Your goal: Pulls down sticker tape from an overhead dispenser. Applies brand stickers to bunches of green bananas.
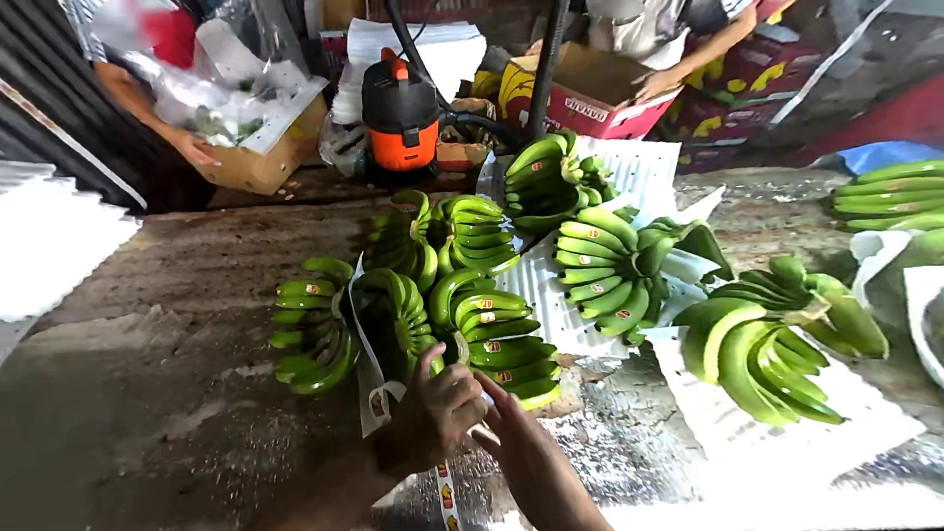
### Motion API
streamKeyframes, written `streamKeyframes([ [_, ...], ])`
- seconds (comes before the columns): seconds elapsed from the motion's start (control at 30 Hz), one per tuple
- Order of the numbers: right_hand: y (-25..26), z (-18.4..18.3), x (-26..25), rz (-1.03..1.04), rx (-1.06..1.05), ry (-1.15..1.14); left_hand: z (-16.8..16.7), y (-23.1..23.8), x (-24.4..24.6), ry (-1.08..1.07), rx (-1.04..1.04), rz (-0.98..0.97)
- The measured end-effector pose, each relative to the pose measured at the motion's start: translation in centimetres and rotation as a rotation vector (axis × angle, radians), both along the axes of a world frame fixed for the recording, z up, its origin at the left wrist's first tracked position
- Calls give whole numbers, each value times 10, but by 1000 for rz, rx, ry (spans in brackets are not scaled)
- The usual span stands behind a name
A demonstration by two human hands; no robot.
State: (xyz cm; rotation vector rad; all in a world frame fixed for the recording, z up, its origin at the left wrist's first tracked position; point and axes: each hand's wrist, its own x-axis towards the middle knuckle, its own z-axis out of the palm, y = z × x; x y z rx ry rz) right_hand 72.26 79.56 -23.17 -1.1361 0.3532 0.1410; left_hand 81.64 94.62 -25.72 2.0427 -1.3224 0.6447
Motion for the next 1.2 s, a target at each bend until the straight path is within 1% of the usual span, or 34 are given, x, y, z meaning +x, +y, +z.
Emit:
streamKeyframes([
  [0.07,3,0,0,-25,-71,-59,0,-2,10,110,4,-24],
  [0.13,7,-7,0,-28,-219,-187,-1,-5,22,212,0,-87],
  [0.2,11,-15,1,-30,-293,-257,-3,-5,32,194,-20,-175],
  [0.27,15,-18,5,-76,-256,-241,-8,-6,41,111,-54,-258],
  [0.3,16,-19,7,-124,-207,-195,-11,-6,45,118,-74,-319],
  [0.33,17,-19,10,-195,-169,-142,-13,-6,51,174,-94,-395],
  [0.4,5,-16,20,-434,-179,-63,-14,-3,74,394,-142,-543],
  [0.43,-11,-8,26,-574,-189,-44,-10,1,94,515,-156,-551],
  [0.47,-32,2,32,-700,-213,-58,0,7,119,637,-157,-490],
  [0.5,-57,16,35,-794,-244,-106,12,13,151,729,-129,-379],
  [0.57,-98,52,36,-842,-315,-217,26,21,228,823,44,-104],
  [0.6,-109,67,40,-849,-314,-274,20,24,269,813,148,20],
  [0.63,-112,79,47,-834,-294,-311,10,27,309,776,255,112],
  [0.7,-101,90,68,-695,-283,-287,-13,29,371,659,455,226],
  [0.77,-84,76,91,-538,-310,-202,-37,26,410,600,643,285],
  [0.83,-67,50,115,-447,-373,-150,-61,20,435,573,742,299],
  [0.93,-42,16,146,-448,-325,-129,-82,5,452,541,756,295],
  [1.07,-20,-8,177,-500,-177,41,-96,-10,461,535,743,431],
  [1.13,-16,-13,183,-450,-151,106,-95,-11,464,464,728,478],
  [1.17,-15,-15,185,-435,-149,112,-91,-13,460,410,679,444],
  [1.2,-13,-17,186,-445,-162,111,-82,-16,448,375,576,362],
])
